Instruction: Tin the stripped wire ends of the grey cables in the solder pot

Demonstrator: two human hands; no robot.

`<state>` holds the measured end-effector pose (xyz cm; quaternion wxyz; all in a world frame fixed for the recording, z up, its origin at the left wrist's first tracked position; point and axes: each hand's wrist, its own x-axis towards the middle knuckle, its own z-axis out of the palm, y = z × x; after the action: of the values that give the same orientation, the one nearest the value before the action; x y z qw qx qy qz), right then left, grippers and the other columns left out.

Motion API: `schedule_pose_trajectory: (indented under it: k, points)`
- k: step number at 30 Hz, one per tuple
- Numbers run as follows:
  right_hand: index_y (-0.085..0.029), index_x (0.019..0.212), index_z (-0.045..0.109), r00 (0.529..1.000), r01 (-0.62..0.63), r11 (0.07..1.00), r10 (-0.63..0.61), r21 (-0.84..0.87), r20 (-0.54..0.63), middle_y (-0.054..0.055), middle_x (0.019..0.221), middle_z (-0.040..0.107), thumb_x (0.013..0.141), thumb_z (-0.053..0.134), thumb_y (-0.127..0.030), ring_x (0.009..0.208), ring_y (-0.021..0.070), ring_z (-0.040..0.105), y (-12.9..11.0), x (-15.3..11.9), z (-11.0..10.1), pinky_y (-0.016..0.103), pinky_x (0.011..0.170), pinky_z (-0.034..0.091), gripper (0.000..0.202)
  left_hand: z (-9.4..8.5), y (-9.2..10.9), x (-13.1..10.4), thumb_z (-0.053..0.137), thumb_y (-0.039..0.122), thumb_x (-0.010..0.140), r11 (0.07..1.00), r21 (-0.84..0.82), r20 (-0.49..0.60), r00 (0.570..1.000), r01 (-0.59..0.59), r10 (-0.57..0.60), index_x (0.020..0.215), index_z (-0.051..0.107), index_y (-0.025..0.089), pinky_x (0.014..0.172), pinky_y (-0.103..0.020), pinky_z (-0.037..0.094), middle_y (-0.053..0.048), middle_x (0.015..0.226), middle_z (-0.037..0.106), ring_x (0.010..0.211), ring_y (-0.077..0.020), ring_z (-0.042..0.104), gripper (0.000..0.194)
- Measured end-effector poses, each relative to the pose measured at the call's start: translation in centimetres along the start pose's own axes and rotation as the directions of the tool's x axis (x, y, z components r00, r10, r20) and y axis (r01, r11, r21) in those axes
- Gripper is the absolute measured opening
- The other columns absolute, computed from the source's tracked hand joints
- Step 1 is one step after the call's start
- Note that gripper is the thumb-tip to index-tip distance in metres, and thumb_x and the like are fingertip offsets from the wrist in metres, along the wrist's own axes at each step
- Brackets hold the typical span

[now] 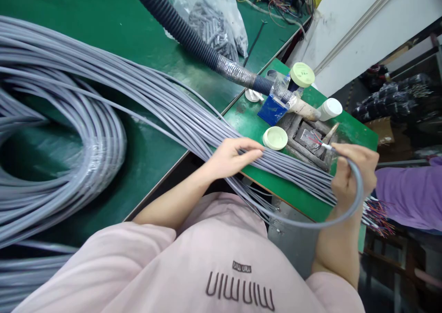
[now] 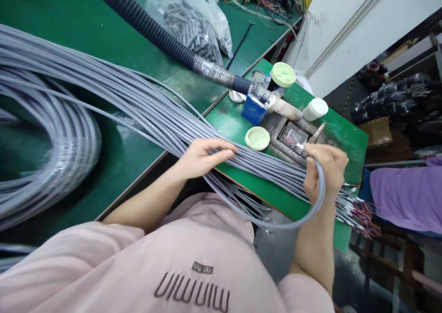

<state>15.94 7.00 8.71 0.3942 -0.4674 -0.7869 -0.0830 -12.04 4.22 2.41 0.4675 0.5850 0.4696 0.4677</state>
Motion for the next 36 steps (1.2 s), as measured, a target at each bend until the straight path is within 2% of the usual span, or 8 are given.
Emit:
schedule_pose_trajectory:
  k: [3, 5, 11, 17, 20, 24, 28, 36]
  points:
    - [-0.032, 0.111, 0.064, 0.980, 0.187, 0.981, -0.189, 0.045, 0.054, 0.003, 0.110, 0.073, 0.090, 0.055, -0.025, 0.105, 0.0243, 0.063, -2.8, -2.4, -0.6, 0.047, 0.094, 0.048, 0.024, 3.5, 0.8, -0.9, 0.060, 0.052, 0.085, 0.935, -0.302, 0.351, 0.933, 0.187, -0.073, 0.094, 0.072, 0.012, 0.075, -0.026, 0.053, -0.009, 0.086, 0.074, 0.080, -0.0155, 0.068, 0.043]
    - [-0.037, 0.117, 0.061, 0.943, 0.292, 0.956, -0.295, 0.040, 0.153, 0.000, 0.114, 0.072, 0.089, 0.059, -0.023, 0.108, 0.0236, 0.062, -3.7, -3.9, -0.7, 0.049, 0.098, 0.046, 0.032, 5.6, 0.7, -1.2, 0.051, 0.064, 0.084, 0.859, -0.398, 0.458, 0.882, 0.320, -0.117, 0.092, 0.071, 0.011, 0.062, -0.022, 0.050, -0.008, 0.078, 0.072, 0.067, -0.0119, 0.064, 0.057]
    - [-0.034, 0.127, 0.058, 0.855, 0.351, 0.927, -0.375, 0.133, 0.358, 0.003, 0.122, 0.069, 0.089, 0.056, -0.015, 0.118, 0.0236, 0.057, -4.5, -7.8, -0.7, 0.049, 0.104, 0.039, 0.042, 8.2, -0.8, -1.7, 0.055, 0.064, 0.083, 0.777, -0.514, 0.372, 0.910, 0.364, -0.181, 0.062, 0.063, 0.010, 0.046, -0.018, 0.035, 0.001, 0.050, 0.054, 0.046, -0.0049, 0.046, 0.058]
    - [-0.028, 0.113, 0.064, 0.973, -0.041, 0.962, -0.023, 0.268, 0.231, 0.007, 0.105, 0.070, 0.084, 0.059, -0.012, 0.098, 0.0239, 0.065, -4.8, -10.4, -0.2, 0.042, 0.086, 0.051, 0.033, 7.6, -0.9, -2.1, 0.054, 0.058, 0.086, 0.811, -0.498, 0.416, 0.905, 0.308, -0.088, 0.084, 0.074, 0.009, 0.052, -0.020, 0.035, -0.001, 0.059, 0.058, 0.052, -0.0055, 0.045, 0.053]
    - [-0.023, 0.089, 0.067, 0.864, -0.408, 0.831, 0.218, 0.378, 0.454, 0.003, 0.078, 0.069, 0.090, 0.053, -0.022, 0.071, 0.0175, 0.064, -5.6, -11.4, 0.3, 0.031, 0.065, 0.050, 0.014, 7.5, -1.0, -2.2, 0.052, 0.056, 0.088, 0.828, -0.477, 0.440, 0.896, 0.296, -0.067, 0.091, 0.074, 0.008, 0.053, -0.021, 0.033, 0.000, 0.058, 0.053, 0.053, -0.0059, 0.042, 0.054]
    - [-0.019, 0.085, 0.068, 0.657, -0.719, 0.500, 0.265, 0.482, 0.706, -0.001, 0.054, 0.060, 0.096, 0.042, -0.030, 0.050, 0.0134, 0.055, -6.7, -12.5, 1.3, 0.026, 0.053, 0.045, 0.030, 7.6, -1.0, -2.3, 0.054, 0.057, 0.086, 0.774, -0.516, 0.498, 0.864, 0.366, -0.077, 0.095, 0.073, 0.006, 0.049, -0.021, 0.028, 0.002, 0.054, 0.045, 0.050, -0.0056, 0.039, 0.055]
    - [-0.018, 0.093, 0.069, 0.602, -0.785, 0.374, 0.267, 0.495, 0.753, -0.003, 0.048, 0.057, 0.095, 0.046, -0.032, 0.042, 0.0112, 0.049, -7.3, -13.0, 1.9, 0.024, 0.047, 0.041, 0.027, 7.6, -1.0, -2.3, 0.056, 0.060, 0.083, 0.725, -0.531, 0.553, 0.828, 0.439, -0.096, 0.094, 0.073, 0.005, 0.048, -0.022, 0.029, 0.002, 0.052, 0.046, 0.048, -0.0064, 0.041, 0.059]
    - [-0.019, 0.086, 0.072, 0.663, -0.709, 0.545, 0.301, 0.448, 0.685, -0.005, 0.049, 0.055, 0.092, 0.051, -0.028, 0.042, 0.0091, 0.048, -8.0, -12.4, 1.7, 0.022, 0.046, 0.039, 0.023, 7.6, -1.6, -2.3, 0.052, 0.063, 0.082, 0.745, -0.529, 0.547, 0.835, 0.406, -0.067, 0.095, 0.073, 0.006, 0.050, -0.023, 0.030, -0.001, 0.056, 0.049, 0.052, -0.0086, 0.041, 0.062]
